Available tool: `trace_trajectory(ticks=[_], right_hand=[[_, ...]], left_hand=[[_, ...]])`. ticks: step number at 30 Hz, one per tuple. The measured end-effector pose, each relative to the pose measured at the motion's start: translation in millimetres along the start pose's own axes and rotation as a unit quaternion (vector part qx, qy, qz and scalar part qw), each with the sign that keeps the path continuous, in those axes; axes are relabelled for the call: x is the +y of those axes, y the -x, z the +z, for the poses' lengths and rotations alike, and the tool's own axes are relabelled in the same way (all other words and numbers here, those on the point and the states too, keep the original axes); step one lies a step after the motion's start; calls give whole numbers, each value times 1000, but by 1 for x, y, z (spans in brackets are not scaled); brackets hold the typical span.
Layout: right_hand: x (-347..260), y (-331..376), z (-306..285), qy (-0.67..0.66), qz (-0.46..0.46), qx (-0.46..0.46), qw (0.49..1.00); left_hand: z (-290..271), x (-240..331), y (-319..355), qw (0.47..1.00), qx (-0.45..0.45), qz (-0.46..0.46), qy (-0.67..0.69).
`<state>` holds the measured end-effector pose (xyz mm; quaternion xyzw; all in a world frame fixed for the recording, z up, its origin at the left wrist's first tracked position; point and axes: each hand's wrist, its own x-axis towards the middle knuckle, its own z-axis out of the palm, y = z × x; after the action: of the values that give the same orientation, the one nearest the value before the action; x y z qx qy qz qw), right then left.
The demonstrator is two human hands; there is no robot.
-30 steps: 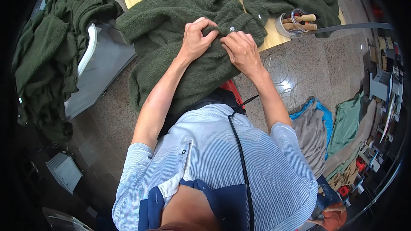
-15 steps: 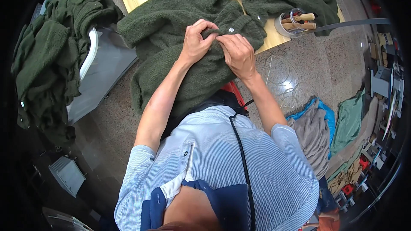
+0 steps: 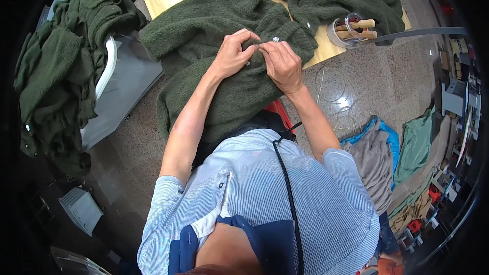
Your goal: The recorder is buttoning up and inspecting green knitted sweaters at a garment factory workstation.
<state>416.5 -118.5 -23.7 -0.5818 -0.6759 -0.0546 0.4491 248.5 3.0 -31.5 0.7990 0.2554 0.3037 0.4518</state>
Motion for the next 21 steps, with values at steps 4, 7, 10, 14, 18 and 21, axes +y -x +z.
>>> trace_trajectory(ticks=[4, 7, 10, 14, 18, 21], right_hand=[[4, 0, 0, 4, -21, -8, 1000], [6, -1, -2, 13, -31, -22, 999], [4, -2, -4, 9, -34, -38, 999], [4, 3, -3, -6, -30, -28, 999], [4, 4, -2, -4, -17, -22, 1000], [8, 2, -1, -23, -9, -24, 999]], left_hand=[[-2, -1, 0, 1000, -18, -10, 8], [-2, -1, 2, 1000, -21, -21, 8], [-7, 1, 4, 999, -37, -32, 23], [-17, 6, 2, 996, -77, -49, 26], [-17, 3, -3, 990, -119, -73, 22], [-11, -3, -2, 992, -96, -66, 42]])
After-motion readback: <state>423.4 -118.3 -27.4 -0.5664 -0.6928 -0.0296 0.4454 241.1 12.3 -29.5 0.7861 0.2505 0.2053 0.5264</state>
